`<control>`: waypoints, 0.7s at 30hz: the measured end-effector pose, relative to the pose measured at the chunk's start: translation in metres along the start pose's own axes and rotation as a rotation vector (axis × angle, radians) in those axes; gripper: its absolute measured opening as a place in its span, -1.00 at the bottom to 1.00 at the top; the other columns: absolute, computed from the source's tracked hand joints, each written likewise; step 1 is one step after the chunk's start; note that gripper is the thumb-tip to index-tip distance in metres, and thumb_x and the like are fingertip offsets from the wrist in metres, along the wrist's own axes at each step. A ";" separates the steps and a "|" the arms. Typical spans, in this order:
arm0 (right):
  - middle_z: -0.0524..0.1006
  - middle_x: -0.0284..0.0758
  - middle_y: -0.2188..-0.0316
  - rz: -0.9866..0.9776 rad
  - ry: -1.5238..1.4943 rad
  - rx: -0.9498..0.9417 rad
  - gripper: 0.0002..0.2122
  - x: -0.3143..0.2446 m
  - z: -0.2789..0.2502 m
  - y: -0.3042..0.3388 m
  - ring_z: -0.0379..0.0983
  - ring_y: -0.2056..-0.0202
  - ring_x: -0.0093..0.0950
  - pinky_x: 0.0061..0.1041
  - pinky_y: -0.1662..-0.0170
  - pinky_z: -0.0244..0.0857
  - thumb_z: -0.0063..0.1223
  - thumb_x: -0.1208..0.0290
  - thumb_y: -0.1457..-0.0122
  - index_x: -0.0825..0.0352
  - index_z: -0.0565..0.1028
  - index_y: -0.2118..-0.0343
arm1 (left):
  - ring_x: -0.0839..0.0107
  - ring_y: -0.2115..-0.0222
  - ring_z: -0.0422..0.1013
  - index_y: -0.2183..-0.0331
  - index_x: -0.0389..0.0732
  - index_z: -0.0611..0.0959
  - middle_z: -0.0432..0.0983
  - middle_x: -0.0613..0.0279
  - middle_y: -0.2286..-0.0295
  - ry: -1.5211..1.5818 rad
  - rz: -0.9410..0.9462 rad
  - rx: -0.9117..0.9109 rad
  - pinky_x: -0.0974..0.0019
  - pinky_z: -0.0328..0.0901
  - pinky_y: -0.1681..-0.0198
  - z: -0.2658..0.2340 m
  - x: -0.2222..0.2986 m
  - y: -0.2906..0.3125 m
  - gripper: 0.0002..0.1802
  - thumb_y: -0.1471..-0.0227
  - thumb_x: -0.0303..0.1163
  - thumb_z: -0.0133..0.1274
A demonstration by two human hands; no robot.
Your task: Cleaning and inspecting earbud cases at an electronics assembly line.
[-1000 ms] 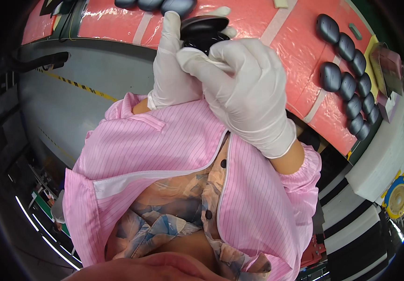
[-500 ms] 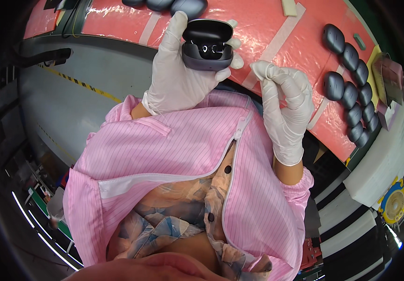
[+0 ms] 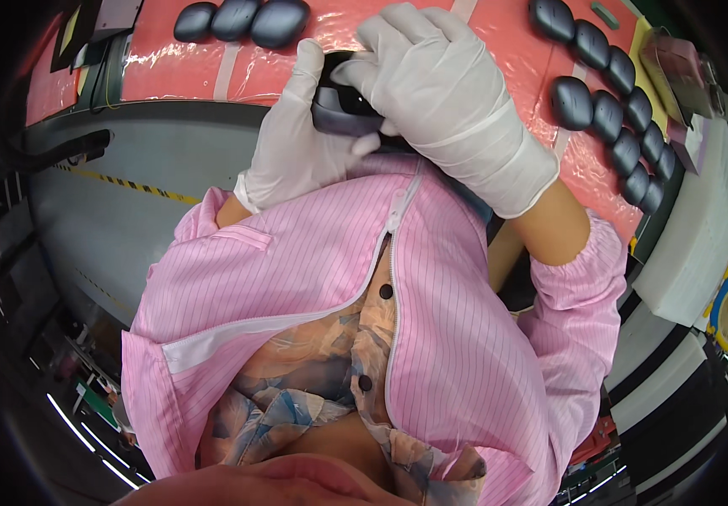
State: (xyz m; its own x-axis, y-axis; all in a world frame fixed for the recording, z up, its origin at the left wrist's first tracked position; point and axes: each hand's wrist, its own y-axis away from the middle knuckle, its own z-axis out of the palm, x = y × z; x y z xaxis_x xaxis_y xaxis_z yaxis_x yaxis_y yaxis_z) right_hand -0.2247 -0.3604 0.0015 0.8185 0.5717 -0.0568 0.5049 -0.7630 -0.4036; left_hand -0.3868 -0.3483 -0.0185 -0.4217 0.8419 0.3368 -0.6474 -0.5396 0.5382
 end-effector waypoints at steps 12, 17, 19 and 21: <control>0.54 -0.26 0.28 0.381 -0.162 0.049 -0.80 0.014 0.007 0.027 0.43 0.18 -0.21 -0.34 0.15 0.34 0.15 0.56 0.02 0.27 0.55 0.28 | 0.15 0.32 0.46 0.05 -0.43 0.38 0.39 -0.25 0.08 0.102 0.055 0.014 0.40 0.31 0.51 -0.021 0.020 -0.010 -0.21 -0.19 0.20 -0.36; 0.48 -0.17 0.12 0.425 -0.177 0.135 -0.67 0.020 0.004 0.048 0.40 0.05 -0.18 -0.32 0.04 0.30 0.18 0.58 0.08 0.27 0.51 0.17 | 0.08 0.27 0.47 0.01 -0.49 0.34 0.34 -0.32 0.05 0.202 0.036 -0.112 0.34 0.39 0.43 -0.031 0.021 -0.010 -0.27 -0.21 0.10 -0.28; 0.45 -0.15 0.07 0.408 -0.253 0.175 -0.59 0.017 -0.001 0.047 0.39 0.01 -0.19 -0.33 -0.01 0.27 0.20 0.58 0.11 0.28 0.48 0.10 | -0.07 0.21 0.47 0.08 -0.49 0.41 0.47 -0.24 0.19 0.189 -0.039 -0.088 0.18 0.44 0.25 -0.022 0.026 -0.005 -0.48 -0.16 -0.18 -0.21; 0.45 -0.17 0.09 0.471 -0.914 0.108 -0.42 0.002 -0.009 0.036 0.35 -0.01 -0.20 -0.36 -0.07 0.20 0.23 0.55 0.16 0.31 0.38 -0.05 | -0.15 0.14 0.42 0.05 -0.53 0.37 0.43 -0.30 0.14 0.244 -0.114 -0.161 0.13 0.42 0.15 -0.017 0.023 -0.008 -0.47 -0.08 -0.27 -0.19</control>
State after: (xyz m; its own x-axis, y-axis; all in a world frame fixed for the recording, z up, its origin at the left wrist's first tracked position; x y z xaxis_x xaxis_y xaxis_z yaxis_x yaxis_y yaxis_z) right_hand -0.2023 -0.3892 -0.0051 0.3833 0.2671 -0.8842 0.1225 -0.9635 -0.2379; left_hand -0.4022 -0.3249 -0.0287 -0.4673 0.8809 0.0755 -0.7837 -0.4522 0.4258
